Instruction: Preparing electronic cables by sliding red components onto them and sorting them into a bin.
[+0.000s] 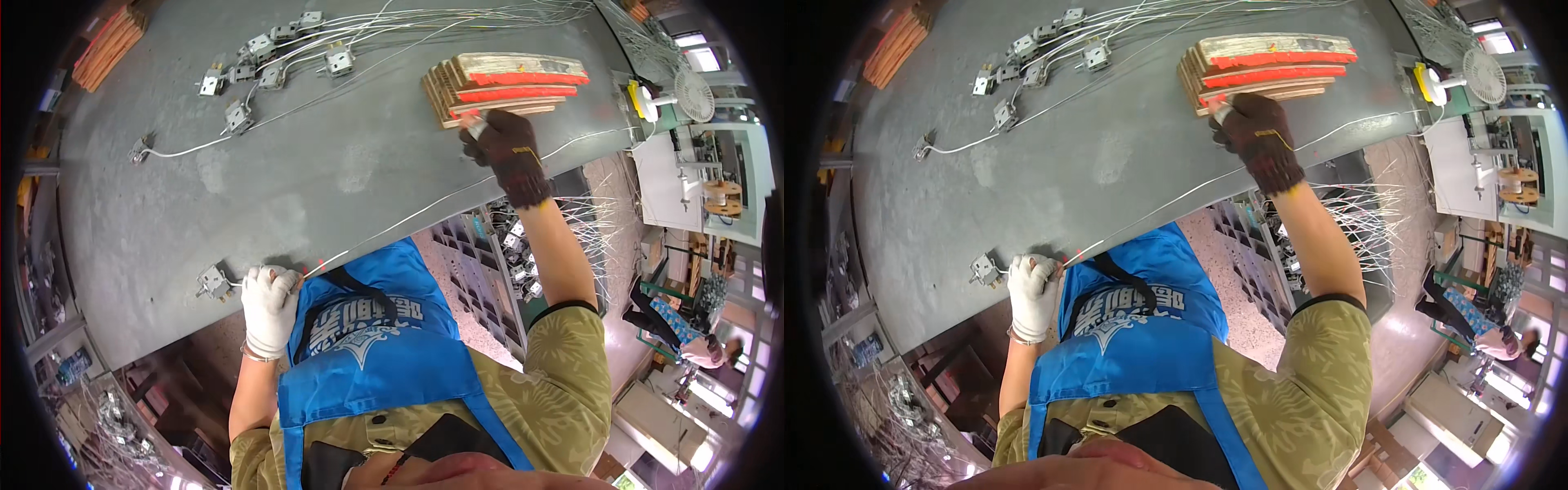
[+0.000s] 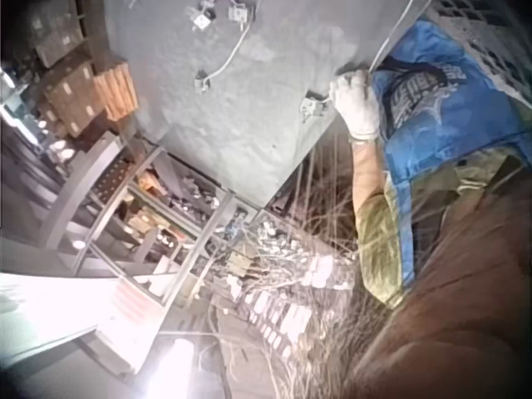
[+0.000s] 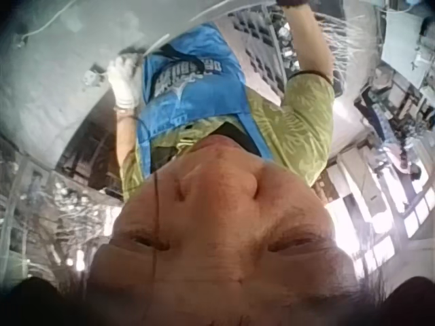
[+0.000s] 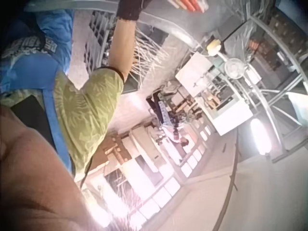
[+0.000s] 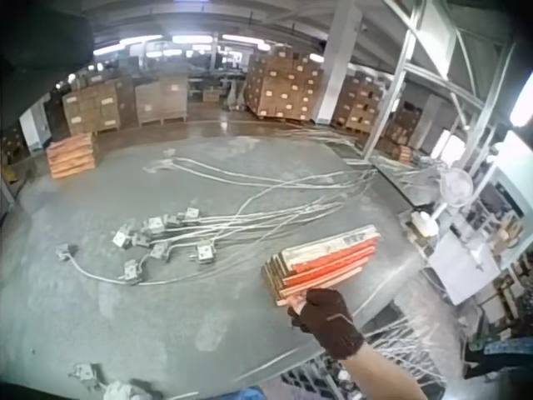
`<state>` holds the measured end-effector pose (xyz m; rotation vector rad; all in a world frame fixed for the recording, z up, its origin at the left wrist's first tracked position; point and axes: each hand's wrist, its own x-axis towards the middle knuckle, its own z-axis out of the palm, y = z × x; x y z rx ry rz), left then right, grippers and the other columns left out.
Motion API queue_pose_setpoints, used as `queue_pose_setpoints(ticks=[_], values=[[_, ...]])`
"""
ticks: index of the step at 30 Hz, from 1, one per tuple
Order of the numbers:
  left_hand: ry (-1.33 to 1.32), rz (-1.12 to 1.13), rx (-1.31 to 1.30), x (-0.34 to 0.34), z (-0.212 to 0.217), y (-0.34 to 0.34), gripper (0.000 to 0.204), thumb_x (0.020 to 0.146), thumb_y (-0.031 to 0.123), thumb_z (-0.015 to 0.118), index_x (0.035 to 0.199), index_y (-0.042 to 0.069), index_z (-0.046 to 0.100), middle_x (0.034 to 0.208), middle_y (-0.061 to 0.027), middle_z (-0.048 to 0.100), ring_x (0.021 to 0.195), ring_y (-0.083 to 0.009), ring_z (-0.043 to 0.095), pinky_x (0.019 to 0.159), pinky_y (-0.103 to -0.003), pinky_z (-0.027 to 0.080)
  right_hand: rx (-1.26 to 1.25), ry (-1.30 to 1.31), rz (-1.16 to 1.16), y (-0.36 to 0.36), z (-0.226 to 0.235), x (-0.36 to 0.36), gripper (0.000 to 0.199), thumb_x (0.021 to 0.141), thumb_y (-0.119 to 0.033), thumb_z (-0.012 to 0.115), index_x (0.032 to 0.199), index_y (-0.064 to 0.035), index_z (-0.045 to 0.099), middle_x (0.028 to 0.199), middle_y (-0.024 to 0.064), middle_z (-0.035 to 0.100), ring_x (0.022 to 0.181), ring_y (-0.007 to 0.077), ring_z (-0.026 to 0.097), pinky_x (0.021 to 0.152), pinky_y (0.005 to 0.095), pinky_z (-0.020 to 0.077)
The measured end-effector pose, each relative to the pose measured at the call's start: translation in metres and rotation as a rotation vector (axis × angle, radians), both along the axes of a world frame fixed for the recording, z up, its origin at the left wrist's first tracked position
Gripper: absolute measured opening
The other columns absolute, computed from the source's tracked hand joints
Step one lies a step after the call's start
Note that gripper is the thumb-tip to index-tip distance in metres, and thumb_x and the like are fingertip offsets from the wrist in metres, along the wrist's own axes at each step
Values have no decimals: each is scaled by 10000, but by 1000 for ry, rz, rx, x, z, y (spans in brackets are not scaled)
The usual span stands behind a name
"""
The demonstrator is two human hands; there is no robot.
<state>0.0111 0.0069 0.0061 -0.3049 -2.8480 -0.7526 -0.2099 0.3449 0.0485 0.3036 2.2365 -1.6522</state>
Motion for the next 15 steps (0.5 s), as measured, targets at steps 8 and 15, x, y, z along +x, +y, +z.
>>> queue_pose_setpoints(ticks=[8,15], values=[[2,1,-17,-7,-5,0,157,757,123,739,894,122,664,866,-46,584,830,-281,553,720,-397,436,-227,-280,132,-58,-11,134,205,916,-209,675,846,-16,669,672,50,622,570,135,581,523,280,444],[47,-26,-10,-2,-15,-6,150,732,112,732,870,140,680,852,-5,593,826,-235,559,711,-377,433,-470,-442,279,-125,-53,185,284,958,-268,631,989,7,690,772,61,659,645,131,598,551,280,456]])
